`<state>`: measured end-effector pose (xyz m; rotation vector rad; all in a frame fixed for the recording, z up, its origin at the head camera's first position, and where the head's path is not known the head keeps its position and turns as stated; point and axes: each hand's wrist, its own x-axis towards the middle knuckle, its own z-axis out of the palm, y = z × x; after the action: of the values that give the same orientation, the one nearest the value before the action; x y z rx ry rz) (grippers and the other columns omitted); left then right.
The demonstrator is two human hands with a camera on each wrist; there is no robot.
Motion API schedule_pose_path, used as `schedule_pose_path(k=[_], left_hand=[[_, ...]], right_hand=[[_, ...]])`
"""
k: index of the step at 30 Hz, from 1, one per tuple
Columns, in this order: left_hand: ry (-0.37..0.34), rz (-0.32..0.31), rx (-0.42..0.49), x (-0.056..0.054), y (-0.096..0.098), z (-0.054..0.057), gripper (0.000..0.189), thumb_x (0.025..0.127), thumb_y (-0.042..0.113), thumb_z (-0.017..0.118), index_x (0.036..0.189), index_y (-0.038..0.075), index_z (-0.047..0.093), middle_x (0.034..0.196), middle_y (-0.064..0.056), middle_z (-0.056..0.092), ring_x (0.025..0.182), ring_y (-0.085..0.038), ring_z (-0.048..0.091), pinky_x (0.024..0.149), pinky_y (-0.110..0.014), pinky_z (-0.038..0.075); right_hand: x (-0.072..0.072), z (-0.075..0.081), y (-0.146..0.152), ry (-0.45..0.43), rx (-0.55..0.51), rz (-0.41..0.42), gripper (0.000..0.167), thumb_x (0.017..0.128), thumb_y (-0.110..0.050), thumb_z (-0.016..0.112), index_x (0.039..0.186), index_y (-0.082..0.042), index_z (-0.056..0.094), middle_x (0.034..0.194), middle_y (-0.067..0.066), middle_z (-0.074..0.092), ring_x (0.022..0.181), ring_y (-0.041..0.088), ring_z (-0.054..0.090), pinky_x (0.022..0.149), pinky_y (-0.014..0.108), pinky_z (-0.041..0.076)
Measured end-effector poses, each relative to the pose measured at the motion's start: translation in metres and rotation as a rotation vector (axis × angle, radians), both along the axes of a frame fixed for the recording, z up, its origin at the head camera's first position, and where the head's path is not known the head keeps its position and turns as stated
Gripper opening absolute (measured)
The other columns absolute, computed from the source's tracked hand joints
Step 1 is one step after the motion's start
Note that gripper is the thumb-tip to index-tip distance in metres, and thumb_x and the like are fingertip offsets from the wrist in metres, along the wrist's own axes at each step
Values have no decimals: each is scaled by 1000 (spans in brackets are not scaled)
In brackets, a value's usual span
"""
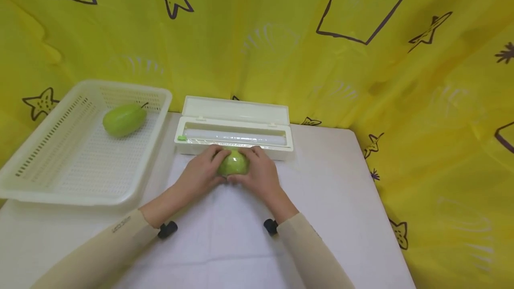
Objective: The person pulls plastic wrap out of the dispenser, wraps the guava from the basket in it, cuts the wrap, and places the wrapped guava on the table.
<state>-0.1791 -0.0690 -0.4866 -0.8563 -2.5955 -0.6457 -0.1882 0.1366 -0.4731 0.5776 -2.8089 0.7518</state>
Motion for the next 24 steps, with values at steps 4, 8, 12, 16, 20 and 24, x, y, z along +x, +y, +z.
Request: schedule_pose_path(k=[4,8,12,16,20,24], left_hand=[[-18,-10,13,-1,-2,3,73,70,26,91,132,9,55,126,-12,57,110,-27,62,88,-40,56],[-28,-19,23,-2,-4,5,76,70,26,92,134,9,56,128,-12,59,113,-28,62,91,-41,55],[-22,-16,33,-1,-6,6,77,68,27,92,133,7,55,125,-11,62,112,-29,62,94,-41,53],[24,15,-6,-1,-5,7,73,66,32,92,125,6,58,122,-10,64,112,-30,58,100,-41,47],[80,52,-77,0,-5,8,70,66,38,92,121,7,62,125,-12,61,110,-32,55,99,-43,45],[67,50,-82,0,-7,9,70,66,36,92,122,6,63,124,-10,62,111,-30,55,99,-41,46]], right_hand=[[-4,1,2,-38,11,-3,80,60,-54,91,126,-17,66,114,2,62,101,18,62,84,36,54],[-5,0,3,-69,-24,-14,80,59,-53,92,125,-16,66,112,2,66,98,19,63,82,36,54],[-5,-1,4,-123,-120,-38,79,57,-49,94,119,-13,62,111,3,69,97,20,66,82,37,55],[-6,0,5,-140,-151,-50,73,57,-48,95,114,-14,64,109,1,71,95,20,67,82,37,56],[-6,-1,6,-128,-124,-65,72,57,-50,94,115,-16,68,107,-1,73,93,19,67,80,37,55],[-3,-5,4,-68,-89,-52,72,62,-53,90,119,-16,69,113,1,71,100,22,66,84,40,55]])
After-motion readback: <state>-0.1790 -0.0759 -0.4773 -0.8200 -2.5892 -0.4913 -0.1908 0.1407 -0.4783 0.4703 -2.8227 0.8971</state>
